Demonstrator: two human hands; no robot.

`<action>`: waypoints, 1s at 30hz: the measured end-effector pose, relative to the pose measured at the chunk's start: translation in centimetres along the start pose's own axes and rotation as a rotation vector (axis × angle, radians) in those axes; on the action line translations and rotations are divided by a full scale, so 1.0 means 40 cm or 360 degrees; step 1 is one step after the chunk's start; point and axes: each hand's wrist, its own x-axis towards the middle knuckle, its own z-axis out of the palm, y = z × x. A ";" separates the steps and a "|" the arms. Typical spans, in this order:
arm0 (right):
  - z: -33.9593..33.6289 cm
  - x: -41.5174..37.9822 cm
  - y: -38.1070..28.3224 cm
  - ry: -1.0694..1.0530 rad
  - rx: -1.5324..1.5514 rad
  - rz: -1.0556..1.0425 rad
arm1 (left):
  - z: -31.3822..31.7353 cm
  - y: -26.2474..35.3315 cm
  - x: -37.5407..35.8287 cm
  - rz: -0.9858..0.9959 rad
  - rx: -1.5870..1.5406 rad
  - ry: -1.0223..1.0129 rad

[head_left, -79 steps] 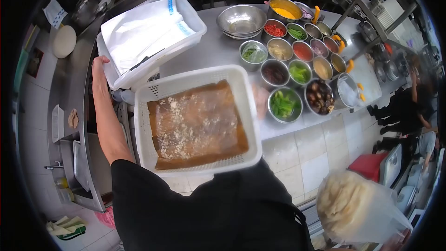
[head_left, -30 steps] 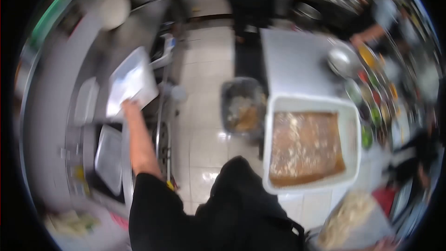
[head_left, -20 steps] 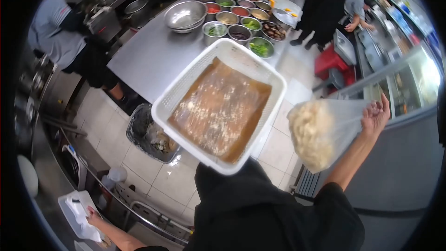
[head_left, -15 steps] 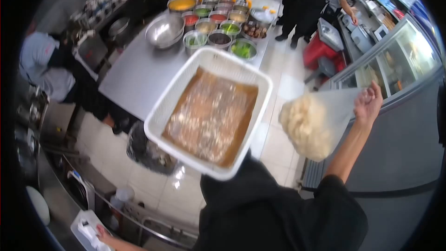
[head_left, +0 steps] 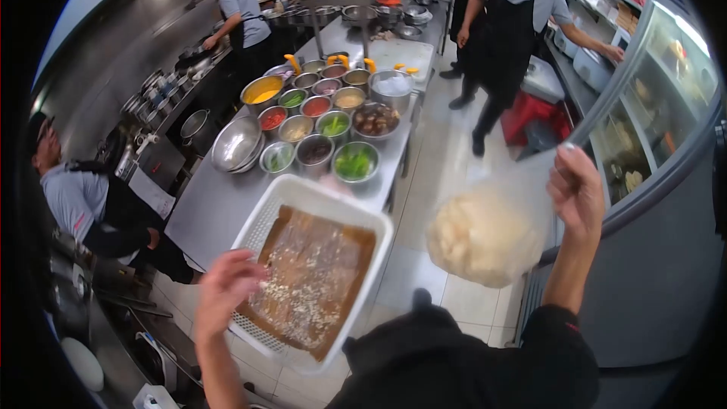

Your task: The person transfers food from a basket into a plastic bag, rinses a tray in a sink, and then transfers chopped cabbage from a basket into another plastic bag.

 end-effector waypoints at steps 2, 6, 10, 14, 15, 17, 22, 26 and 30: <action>-0.013 0.058 -0.039 -0.0246 0.0034 0.0139 | 0.211 0.031 0.160 -0.0134 0.0165 -0.0477; -0.012 0.197 -0.110 -0.0562 0.0103 0.0236 | 0.495 0.013 0.418 -0.0487 0.0344 -0.0942; 0.025 0.366 -0.168 -0.0913 0.0109 0.0252 | 0.623 -0.097 0.546 -0.0861 -0.0429 -0.0925; 0.110 0.515 -0.228 -0.1415 0.0051 0.0118 | 0.663 -0.114 0.593 -0.0785 -0.1047 -0.1040; 0.131 0.568 -0.254 -0.1579 0.0065 0.0225 | 0.663 -0.112 0.606 -0.0751 -0.1142 -0.1042; 0.209 0.634 -0.297 -0.1569 0.0110 0.0309 | 0.654 -0.093 0.636 -0.0661 -0.1326 -0.1050; 0.409 0.678 -0.393 -0.1131 -0.0138 -0.0050 | 0.581 0.039 0.760 -0.0265 -0.1240 -0.0516; 0.376 0.848 -0.381 -0.1187 -0.0170 -0.0102 | 0.515 0.120 0.884 0.0208 -0.1158 -0.0176; 0.355 1.022 -0.376 -0.1171 -0.0209 -0.0169 | 0.541 0.298 1.045 0.0906 -0.0860 0.0106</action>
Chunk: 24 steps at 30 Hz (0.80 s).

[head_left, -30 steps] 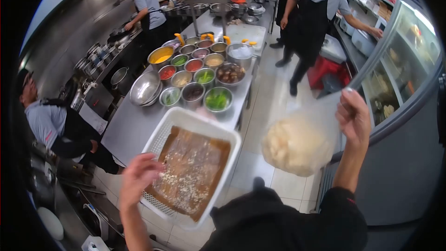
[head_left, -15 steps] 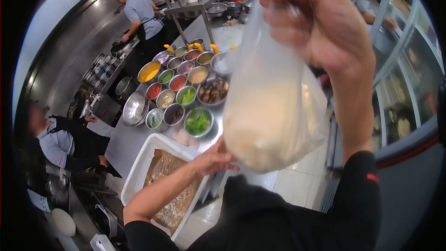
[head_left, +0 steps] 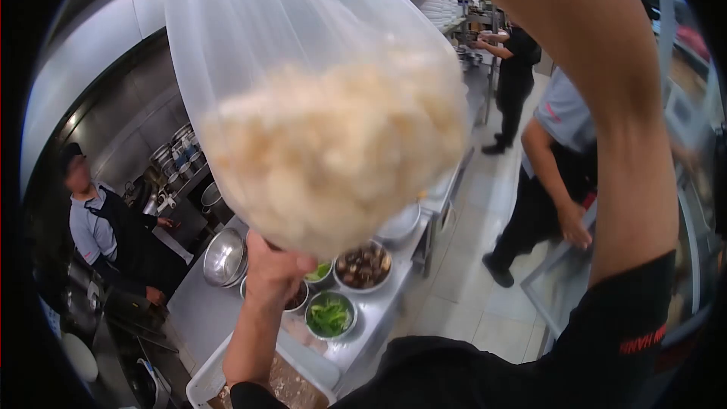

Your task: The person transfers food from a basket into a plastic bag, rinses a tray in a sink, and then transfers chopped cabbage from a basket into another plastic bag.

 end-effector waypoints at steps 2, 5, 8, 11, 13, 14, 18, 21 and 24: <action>-0.053 0.067 0.014 -0.0011 -0.0014 -0.0026 | -0.002 0.010 0.117 0.0079 0.0163 0.0115; -0.141 0.188 0.039 -0.0037 -0.0058 -0.0072 | -0.013 0.034 0.318 0.0395 0.0240 0.0226; -0.216 0.331 0.066 -0.0077 -0.0097 -0.0151 | -0.045 0.105 0.527 0.0532 0.0584 0.0296; -0.270 0.533 0.081 -0.0180 -0.0185 -0.0272 | -0.046 0.154 0.713 0.0773 0.0923 0.0284; -0.285 0.686 0.086 -0.0255 -0.0223 -0.0366 | -0.030 0.161 0.822 0.0895 0.1016 0.0343; -0.293 0.765 0.081 -0.0288 -0.0252 -0.0417 | -0.021 0.161 0.877 0.0942 0.1052 0.0388; -0.283 1.081 0.067 -0.0363 -0.0416 -0.0668 | -0.004 0.133 1.087 0.0975 0.1153 0.0608; -0.242 1.283 0.057 -0.0358 -0.0559 -0.0866 | -0.013 0.092 1.237 0.0921 0.1149 0.0738; -0.179 1.455 0.062 -0.0321 -0.0717 -0.1044 | -0.074 0.029 1.396 0.0827 0.1628 0.0972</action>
